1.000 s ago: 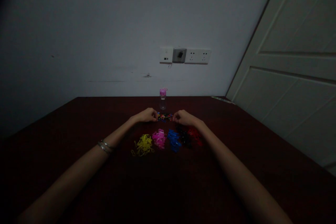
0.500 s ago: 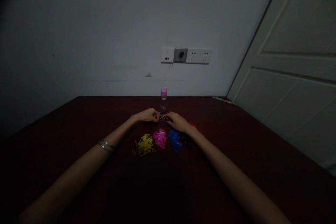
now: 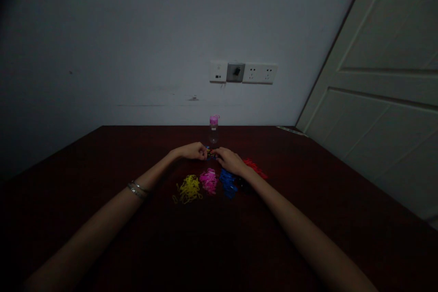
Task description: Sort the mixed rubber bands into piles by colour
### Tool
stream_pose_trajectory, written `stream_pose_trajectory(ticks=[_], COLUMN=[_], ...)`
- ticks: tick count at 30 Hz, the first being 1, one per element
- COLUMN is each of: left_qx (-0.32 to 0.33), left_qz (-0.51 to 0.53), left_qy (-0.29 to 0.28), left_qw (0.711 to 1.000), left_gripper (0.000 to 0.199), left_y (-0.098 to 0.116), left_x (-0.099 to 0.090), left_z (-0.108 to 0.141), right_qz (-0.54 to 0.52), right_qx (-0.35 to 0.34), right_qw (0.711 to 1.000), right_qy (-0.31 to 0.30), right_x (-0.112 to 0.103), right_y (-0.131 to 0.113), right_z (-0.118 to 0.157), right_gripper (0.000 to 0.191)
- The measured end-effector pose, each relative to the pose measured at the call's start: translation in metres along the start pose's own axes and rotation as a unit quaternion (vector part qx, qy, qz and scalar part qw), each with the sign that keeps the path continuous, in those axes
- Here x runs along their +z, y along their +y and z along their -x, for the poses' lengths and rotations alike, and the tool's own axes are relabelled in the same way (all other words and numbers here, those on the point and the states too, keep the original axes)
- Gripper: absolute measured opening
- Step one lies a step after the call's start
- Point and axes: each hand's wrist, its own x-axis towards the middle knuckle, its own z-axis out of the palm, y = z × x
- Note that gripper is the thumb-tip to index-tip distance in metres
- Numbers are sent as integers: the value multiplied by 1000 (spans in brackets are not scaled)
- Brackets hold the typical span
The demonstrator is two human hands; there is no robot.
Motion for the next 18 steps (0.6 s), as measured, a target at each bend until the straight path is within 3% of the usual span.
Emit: stream_pose_trajectory(ticks=[10, 18], left_qx=[39, 68], left_qz=[52, 25], left_qy=[-35, -28], left_qw=[997, 997], left_gripper=[15, 17], left_y=[12, 40], left_x=[-2, 18], left_z=[3, -3], right_qz=[35, -64], right_qx=[8, -2], right_qw=[999, 998], right_qy=[8, -10], right_x=[3, -28], right_y=[-2, 2], right_z=[-1, -1], right_gripper=[31, 30])
